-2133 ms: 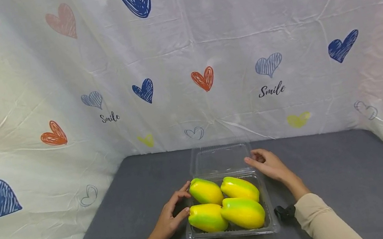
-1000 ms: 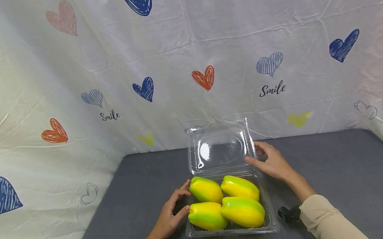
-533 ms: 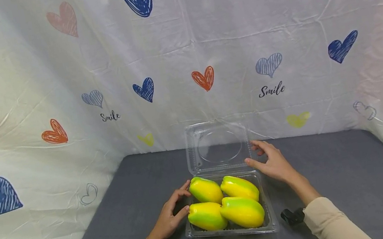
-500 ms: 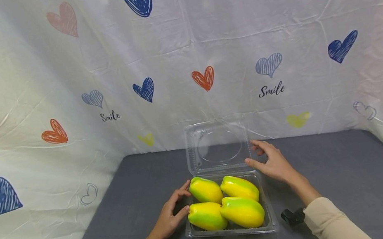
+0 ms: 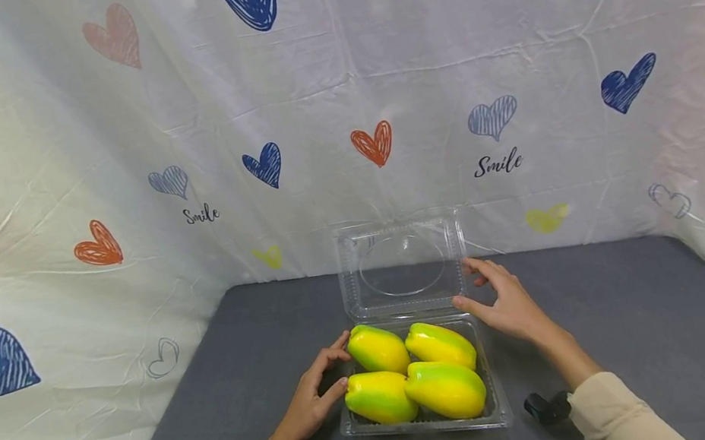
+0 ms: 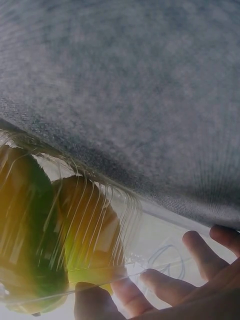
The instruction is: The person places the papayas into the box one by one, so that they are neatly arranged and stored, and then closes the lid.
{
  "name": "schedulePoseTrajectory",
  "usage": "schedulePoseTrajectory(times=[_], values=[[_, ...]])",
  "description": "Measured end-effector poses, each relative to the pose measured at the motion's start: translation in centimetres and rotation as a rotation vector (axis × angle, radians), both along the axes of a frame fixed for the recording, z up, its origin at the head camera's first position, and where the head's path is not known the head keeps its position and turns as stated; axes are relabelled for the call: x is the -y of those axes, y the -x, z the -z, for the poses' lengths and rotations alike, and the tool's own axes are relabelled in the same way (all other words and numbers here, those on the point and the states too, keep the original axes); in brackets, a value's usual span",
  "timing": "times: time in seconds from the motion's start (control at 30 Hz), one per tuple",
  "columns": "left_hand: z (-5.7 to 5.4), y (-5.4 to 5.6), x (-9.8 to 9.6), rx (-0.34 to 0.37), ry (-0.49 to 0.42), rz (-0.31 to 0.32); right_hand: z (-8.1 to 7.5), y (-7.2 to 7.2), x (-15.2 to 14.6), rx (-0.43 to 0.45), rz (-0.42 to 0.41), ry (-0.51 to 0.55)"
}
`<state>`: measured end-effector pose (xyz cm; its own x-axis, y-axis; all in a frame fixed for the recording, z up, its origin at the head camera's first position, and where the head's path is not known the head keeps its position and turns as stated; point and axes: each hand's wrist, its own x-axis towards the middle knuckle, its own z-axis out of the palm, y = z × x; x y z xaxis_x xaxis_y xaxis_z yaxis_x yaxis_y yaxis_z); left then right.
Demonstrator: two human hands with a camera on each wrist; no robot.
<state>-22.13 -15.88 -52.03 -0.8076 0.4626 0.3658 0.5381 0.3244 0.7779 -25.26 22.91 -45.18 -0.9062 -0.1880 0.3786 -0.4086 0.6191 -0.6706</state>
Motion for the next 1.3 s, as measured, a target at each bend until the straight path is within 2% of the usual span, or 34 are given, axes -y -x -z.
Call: schedulePoseTrajectory(times=[0.4,0.67,1.0,1.3], values=[[-0.4,-0.1,-0.2,0.056,-0.016,-0.003,-0.1,-0.8,-0.1,-0.053,-0.019,-0.002],[-0.3,-0.1,-0.2,-0.005,-0.005,0.009,-0.3,-1.9,-0.6,-0.074,-0.002,-0.018],[-0.3,0.0,0.0,0.015,-0.007,0.006,-0.3,-2.6,-0.7,-0.08,0.001,-0.034],[-0.2,0.0,0.0,-0.007,-0.001,0.004,-0.3,-3.3,-0.7,-0.109,0.016,-0.044]])
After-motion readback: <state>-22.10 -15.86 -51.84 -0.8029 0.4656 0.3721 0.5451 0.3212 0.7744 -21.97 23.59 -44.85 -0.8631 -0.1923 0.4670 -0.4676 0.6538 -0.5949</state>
